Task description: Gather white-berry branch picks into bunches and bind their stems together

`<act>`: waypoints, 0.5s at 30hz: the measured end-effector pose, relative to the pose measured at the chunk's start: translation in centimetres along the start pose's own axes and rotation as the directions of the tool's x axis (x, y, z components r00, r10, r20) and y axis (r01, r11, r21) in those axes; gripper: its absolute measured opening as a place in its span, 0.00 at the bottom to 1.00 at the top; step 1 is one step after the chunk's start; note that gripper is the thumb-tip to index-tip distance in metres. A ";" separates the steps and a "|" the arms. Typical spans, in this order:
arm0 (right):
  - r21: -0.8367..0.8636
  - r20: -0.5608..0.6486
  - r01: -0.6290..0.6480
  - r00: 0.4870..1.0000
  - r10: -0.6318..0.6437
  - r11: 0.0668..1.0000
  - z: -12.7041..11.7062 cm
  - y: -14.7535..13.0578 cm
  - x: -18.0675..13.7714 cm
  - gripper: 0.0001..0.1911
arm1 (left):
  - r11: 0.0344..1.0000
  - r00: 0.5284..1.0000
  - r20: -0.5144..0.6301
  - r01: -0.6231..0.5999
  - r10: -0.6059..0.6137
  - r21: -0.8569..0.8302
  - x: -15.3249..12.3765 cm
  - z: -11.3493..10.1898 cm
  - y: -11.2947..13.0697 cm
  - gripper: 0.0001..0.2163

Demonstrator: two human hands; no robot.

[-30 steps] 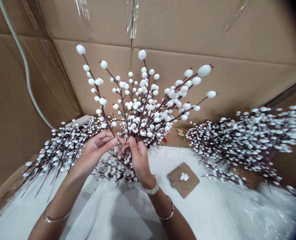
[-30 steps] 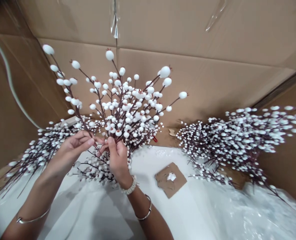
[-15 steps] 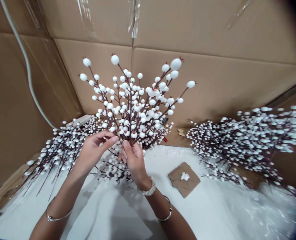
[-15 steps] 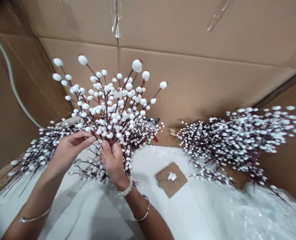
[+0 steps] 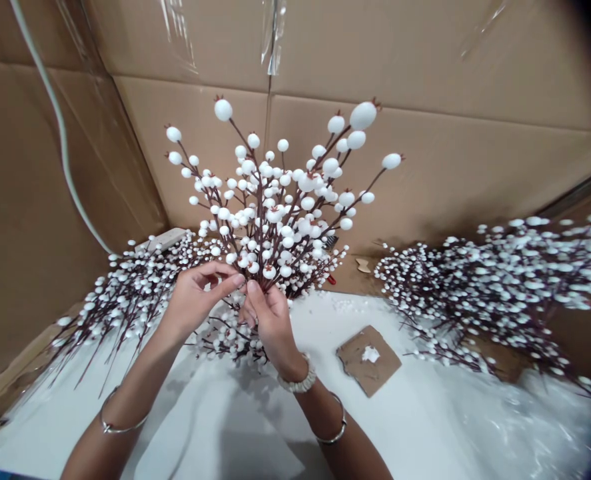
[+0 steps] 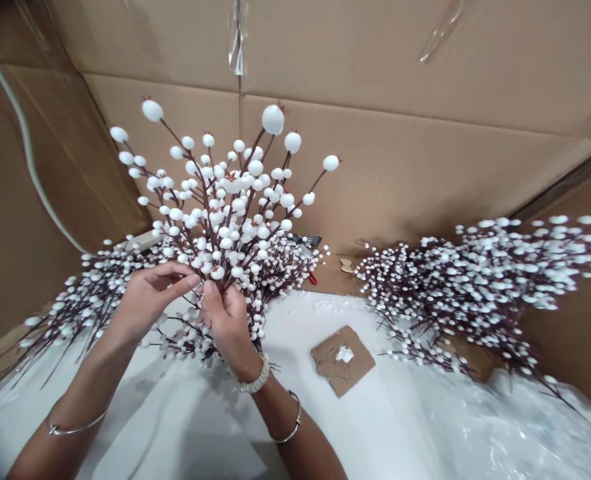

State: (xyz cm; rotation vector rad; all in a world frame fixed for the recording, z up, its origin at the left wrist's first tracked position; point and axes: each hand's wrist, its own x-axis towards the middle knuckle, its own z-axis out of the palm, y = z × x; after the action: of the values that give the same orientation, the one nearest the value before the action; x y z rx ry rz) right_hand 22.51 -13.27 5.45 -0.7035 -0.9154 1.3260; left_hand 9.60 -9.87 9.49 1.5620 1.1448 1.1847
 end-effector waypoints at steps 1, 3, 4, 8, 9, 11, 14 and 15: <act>-0.010 0.003 -0.006 1.000 0.006 1.000 0.0 -0.1 0.0 0.22 | 1.000 1.000 0.012 0.006 -0.006 -0.011 0.0 0.0 -0.1 0.12; -0.030 0.011 -0.021 1.000 0.022 0.999 -0.1 -0.2 0.0 0.22 | 0.999 0.999 0.032 0.027 -0.026 -0.035 0.2 0.1 -0.2 0.12; -0.034 0.011 -0.033 0.999 0.034 0.999 -0.1 -0.2 0.0 0.22 | 0.999 0.998 0.040 0.039 -0.037 -0.037 0.3 0.0 -0.3 0.13; 0.009 0.009 -0.101 0.995 0.101 0.995 -0.4 -0.3 0.4 0.23 | 0.998 0.990 0.136 0.014 -0.022 0.061 1.5 -1.6 -1.1 0.14; 0.032 0.007 -0.113 0.994 0.112 0.993 -0.5 -0.4 0.6 0.23 | 0.994 0.991 0.134 -0.010 -0.005 0.108 2.1 -2.4 -1.5 0.14; 0.075 0.002 -0.118 0.993 0.118 0.990 -0.9 -0.6 0.9 0.23 | 0.961 0.999 0.028 -0.031 0.024 0.274 3.5 -4.7 -2.9 0.15; 0.117 -0.021 -0.088 0.996 0.091 0.989 -1.6 -1.3 1.4 0.22 | 0.599 0.984 -0.178 0.131 0.020 0.790 5.4 -8.4 -6.0 0.16; 0.127 -0.029 -0.077 0.996 0.082 0.989 -1.8 -1.6 1.5 0.22 | 0.523 0.979 -0.201 0.177 -0.011 0.834 5.9 -9.4 -7.1 0.15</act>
State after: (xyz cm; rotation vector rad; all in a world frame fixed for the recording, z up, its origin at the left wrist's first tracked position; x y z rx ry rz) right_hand 24.82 -11.90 6.15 -0.6684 -0.7764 1.4252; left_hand 0.05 -1.65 5.70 2.0740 2.1208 0.6680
